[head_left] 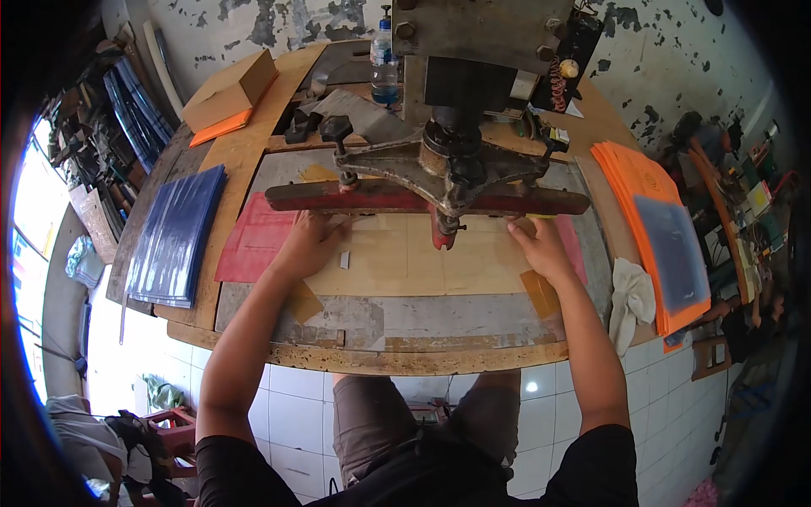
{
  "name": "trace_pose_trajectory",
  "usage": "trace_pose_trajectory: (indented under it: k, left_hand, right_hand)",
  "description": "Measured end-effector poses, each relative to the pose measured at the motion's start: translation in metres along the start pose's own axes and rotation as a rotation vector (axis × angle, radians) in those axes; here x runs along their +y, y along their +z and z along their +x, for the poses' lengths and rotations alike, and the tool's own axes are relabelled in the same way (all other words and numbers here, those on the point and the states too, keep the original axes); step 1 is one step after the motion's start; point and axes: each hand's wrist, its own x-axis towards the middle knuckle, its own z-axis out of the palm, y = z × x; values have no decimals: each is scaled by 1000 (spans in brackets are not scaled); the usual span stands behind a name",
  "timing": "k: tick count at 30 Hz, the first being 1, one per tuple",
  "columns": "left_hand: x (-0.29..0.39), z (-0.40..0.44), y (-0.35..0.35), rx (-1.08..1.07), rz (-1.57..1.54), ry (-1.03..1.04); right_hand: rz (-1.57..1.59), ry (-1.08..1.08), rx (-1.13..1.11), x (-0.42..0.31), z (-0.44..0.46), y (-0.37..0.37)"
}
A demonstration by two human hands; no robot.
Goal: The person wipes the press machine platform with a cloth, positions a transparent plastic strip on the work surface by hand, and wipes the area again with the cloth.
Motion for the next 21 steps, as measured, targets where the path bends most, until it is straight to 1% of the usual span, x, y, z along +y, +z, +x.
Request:
trace_pose_trajectory:
  k: [4,7,10,12,15,18,21]
  left_hand:
    - [3,-6,5,0,68,-43]
    - [-2,-4,5,-17,81,-63]
    - [3,-4,5,11,73,-18]
    - [5,-3,5,71,77,53]
    - [16,-4,-3,-66,-69,-68]
    - [33,-6,-12,-112,-16,-77]
    - [36,-10,-12,-72,-42,31]
  right_hand:
    - [-44,-28,57,0,-2,3]
    - [-28,-26,-22,-2,0,-4]
    - [-48,41,47,-15,-8,-3]
    - [-27,-10,35,-11,-9,-4]
    - [14,-40,4,-8,-8,-7]
    - [53,-32,-16,-12,-14,-10]
    - [83,-49,-38,-17,-18,-12]
